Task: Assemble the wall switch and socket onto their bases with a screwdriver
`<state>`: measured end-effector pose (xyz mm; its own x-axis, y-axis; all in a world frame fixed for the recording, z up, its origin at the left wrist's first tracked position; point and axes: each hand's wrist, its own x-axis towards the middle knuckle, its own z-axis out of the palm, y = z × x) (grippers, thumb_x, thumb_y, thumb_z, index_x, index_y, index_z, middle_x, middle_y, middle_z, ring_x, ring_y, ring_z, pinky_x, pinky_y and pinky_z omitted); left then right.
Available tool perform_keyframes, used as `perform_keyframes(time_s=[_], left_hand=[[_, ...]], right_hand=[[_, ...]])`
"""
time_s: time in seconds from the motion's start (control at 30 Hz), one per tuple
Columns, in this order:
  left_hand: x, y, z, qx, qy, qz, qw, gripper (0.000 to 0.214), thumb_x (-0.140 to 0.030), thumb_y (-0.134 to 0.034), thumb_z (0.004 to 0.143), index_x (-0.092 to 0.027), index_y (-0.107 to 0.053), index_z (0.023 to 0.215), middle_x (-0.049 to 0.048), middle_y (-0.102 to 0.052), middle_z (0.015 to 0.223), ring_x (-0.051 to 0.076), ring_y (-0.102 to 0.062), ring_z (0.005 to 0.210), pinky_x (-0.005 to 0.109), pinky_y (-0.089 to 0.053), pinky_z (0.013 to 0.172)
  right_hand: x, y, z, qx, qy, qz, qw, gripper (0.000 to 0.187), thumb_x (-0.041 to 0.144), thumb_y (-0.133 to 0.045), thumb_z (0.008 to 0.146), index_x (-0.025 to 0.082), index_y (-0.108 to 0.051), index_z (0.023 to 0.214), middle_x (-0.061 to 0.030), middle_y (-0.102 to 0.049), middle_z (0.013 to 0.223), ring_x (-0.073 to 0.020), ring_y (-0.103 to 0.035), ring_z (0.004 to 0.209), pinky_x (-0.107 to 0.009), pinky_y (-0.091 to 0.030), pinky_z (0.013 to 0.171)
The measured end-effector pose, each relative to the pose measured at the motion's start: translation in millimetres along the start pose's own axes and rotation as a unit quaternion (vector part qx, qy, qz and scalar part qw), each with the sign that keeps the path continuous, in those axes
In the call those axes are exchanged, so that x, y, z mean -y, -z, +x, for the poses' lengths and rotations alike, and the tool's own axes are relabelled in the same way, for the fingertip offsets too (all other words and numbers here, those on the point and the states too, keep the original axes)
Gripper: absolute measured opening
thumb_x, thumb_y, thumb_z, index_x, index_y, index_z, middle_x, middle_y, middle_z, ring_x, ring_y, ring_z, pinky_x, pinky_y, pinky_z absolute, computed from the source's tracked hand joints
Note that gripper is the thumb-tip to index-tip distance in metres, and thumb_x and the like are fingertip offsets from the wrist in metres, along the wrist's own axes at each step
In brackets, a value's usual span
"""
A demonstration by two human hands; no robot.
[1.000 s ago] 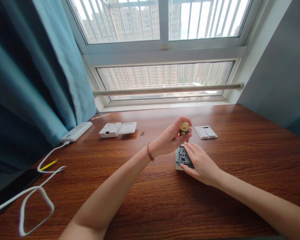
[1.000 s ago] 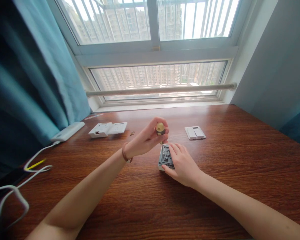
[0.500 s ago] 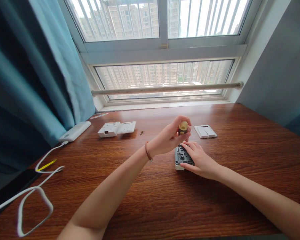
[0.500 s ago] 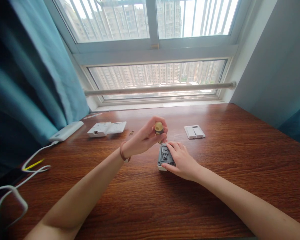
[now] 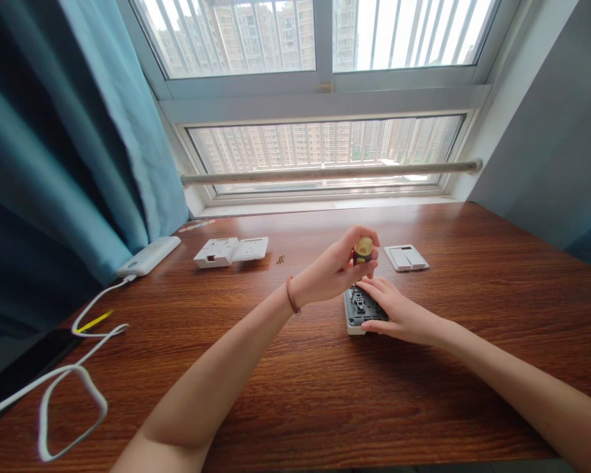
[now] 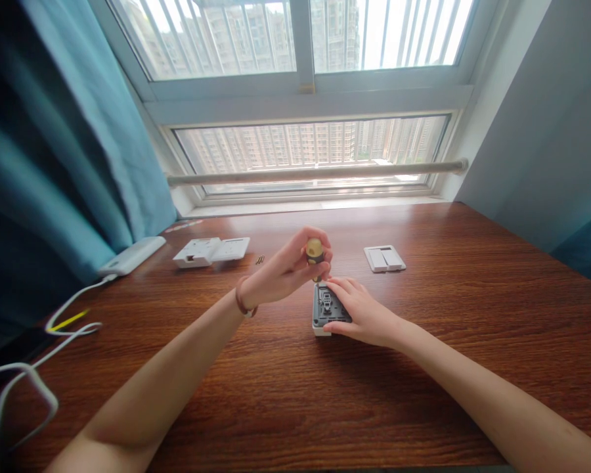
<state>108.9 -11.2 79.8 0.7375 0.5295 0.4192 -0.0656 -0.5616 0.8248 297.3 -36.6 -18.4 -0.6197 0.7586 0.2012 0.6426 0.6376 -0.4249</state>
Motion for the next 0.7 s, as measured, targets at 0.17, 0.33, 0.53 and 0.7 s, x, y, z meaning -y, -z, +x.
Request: perform_keyframes(time_s=[0.17, 0.33, 0.53, 0.7], left_hand=[[-0.2, 0.2, -0.1, 0.000, 0.001, 0.001, 1.000, 0.017, -0.020, -0.044, 0.086, -0.020, -0.034, 0.099, 0.0000, -0.043, 0.080, 0.008, -0.044, 0.068, 0.022, -0.040, 0.062], [0.4, 1.4, -0.2, 0.001, -0.002, 0.001, 1.000, 0.017, -0.021, -0.045, 0.086, -0.020, -0.035, 0.100, -0.0001, -0.043, 0.079, 0.008, -0.042, 0.067, 0.022, -0.040, 0.062], [0.3, 0.7, -0.2, -0.008, -0.002, 0.004, 1.000, 0.018, -0.021, -0.046, 0.085, -0.020, -0.036, 0.099, 0.0001, -0.045, 0.078, 0.008, -0.044, 0.066, 0.022, -0.041, 0.061], [0.0, 1.0, -0.3, -0.005, 0.001, 0.003, 1.000, 0.018, -0.021, -0.046, 0.085, -0.020, -0.036, 0.100, -0.0001, -0.045, 0.079, 0.008, -0.044, 0.066, 0.021, -0.042, 0.062]], right_hand=[[-2.8, -3.2, -0.4, -0.011, 0.006, 0.027, 1.000, 0.075, 0.053, -0.057, 0.075, 0.015, -0.028, 0.134, -0.0152, -0.032, 0.136, -0.0266, -0.027, 0.126, -0.043, -0.028, 0.104], [-5.5, -2.7, 0.6, -0.011, 0.006, 0.056, 0.998, 0.076, 0.051, -0.060, 0.073, 0.016, -0.028, 0.133, -0.0154, -0.032, 0.134, -0.0276, -0.028, 0.126, -0.044, -0.028, 0.104], [-4.8, 3.3, 1.4, 0.004, -0.002, 0.088, 0.996, 0.072, 0.049, -0.060, 0.073, 0.018, -0.032, 0.131, -0.0146, -0.038, 0.129, -0.0281, -0.035, 0.121, -0.044, -0.031, 0.101], [-3.3, 4.6, 1.7, 0.008, -0.002, 0.090, 0.996, 0.072, 0.048, -0.061, 0.073, 0.018, -0.032, 0.131, -0.0145, -0.035, 0.131, -0.0269, -0.033, 0.122, -0.042, -0.029, 0.103]])
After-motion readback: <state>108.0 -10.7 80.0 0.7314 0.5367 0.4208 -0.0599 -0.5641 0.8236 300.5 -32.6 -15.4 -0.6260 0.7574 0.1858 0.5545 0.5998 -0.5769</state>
